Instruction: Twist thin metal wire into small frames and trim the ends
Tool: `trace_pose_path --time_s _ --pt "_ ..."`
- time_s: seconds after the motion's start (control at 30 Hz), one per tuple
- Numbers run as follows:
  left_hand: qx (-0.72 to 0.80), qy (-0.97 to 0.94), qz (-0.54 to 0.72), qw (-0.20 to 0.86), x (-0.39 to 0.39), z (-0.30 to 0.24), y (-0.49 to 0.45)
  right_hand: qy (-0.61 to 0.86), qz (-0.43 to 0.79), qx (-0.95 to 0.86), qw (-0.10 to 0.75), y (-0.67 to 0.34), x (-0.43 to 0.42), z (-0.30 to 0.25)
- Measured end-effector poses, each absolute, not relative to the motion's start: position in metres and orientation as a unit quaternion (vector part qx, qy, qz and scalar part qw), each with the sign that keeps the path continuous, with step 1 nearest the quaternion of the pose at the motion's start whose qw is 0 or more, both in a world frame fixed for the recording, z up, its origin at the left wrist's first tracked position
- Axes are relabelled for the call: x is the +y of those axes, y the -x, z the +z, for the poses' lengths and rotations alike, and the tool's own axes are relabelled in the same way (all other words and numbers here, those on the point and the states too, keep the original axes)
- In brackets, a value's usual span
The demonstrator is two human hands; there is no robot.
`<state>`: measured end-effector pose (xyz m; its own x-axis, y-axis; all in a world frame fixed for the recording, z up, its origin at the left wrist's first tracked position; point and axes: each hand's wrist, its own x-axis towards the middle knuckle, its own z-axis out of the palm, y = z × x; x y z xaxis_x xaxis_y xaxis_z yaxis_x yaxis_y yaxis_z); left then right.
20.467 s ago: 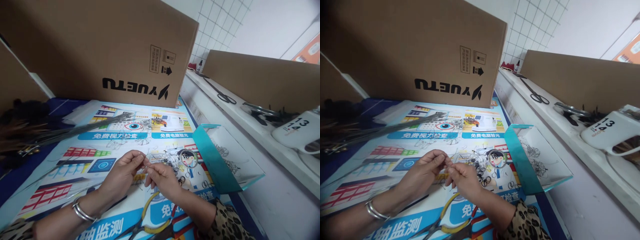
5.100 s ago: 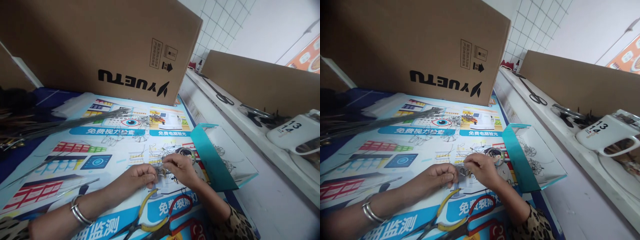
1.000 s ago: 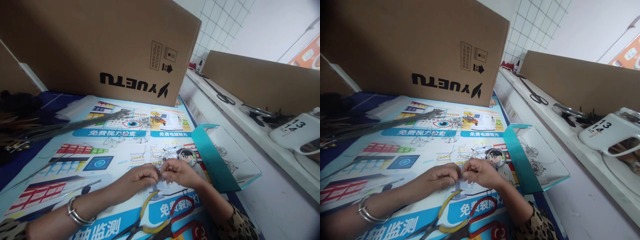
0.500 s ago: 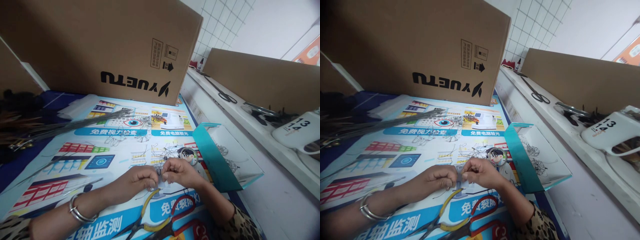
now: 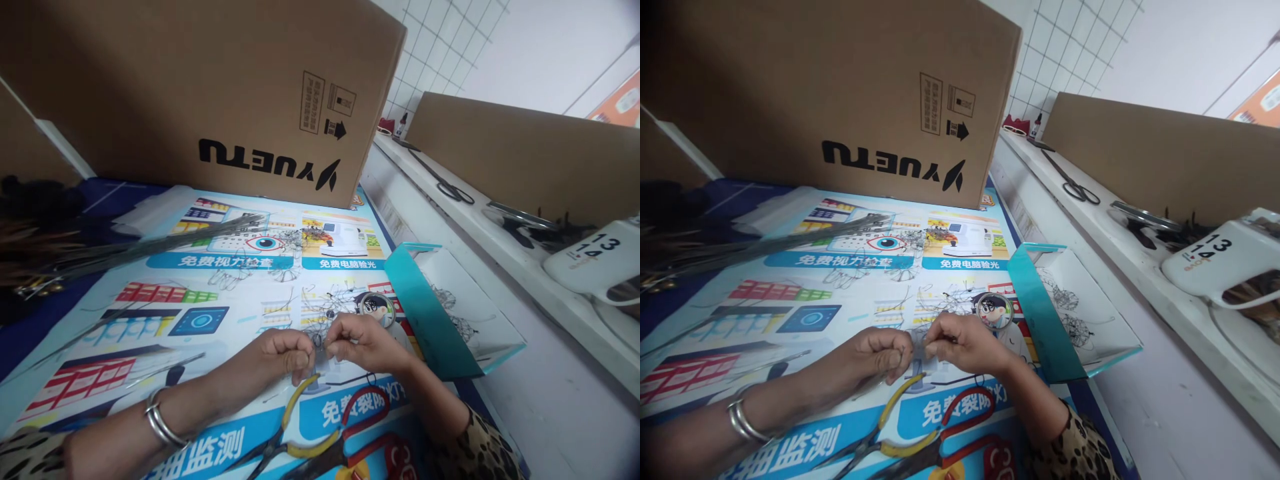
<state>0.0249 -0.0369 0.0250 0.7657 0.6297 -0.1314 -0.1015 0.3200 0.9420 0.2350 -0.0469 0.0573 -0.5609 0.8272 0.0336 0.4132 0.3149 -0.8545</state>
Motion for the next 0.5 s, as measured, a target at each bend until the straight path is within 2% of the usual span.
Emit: trace_pose_path --time_s 0.13,0.3,0.5 --pt "0.237 -0.522 0.223 0.789 -0.036 0.026 -0.025 0.402 0.360 -0.811 0.227 -0.235 -0.047 0.065" --pt "0.217 -0.458 0.231 0.830 -0.040 0.025 -0.026 0.403 0.400 -0.785 0.250 -0.236 -0.046 0.060" --pt "0.211 -0.442 0.243 0.837 -0.039 0.023 -0.026 0.387 0.435 -0.778 0.237 -0.232 -0.049 0.053"
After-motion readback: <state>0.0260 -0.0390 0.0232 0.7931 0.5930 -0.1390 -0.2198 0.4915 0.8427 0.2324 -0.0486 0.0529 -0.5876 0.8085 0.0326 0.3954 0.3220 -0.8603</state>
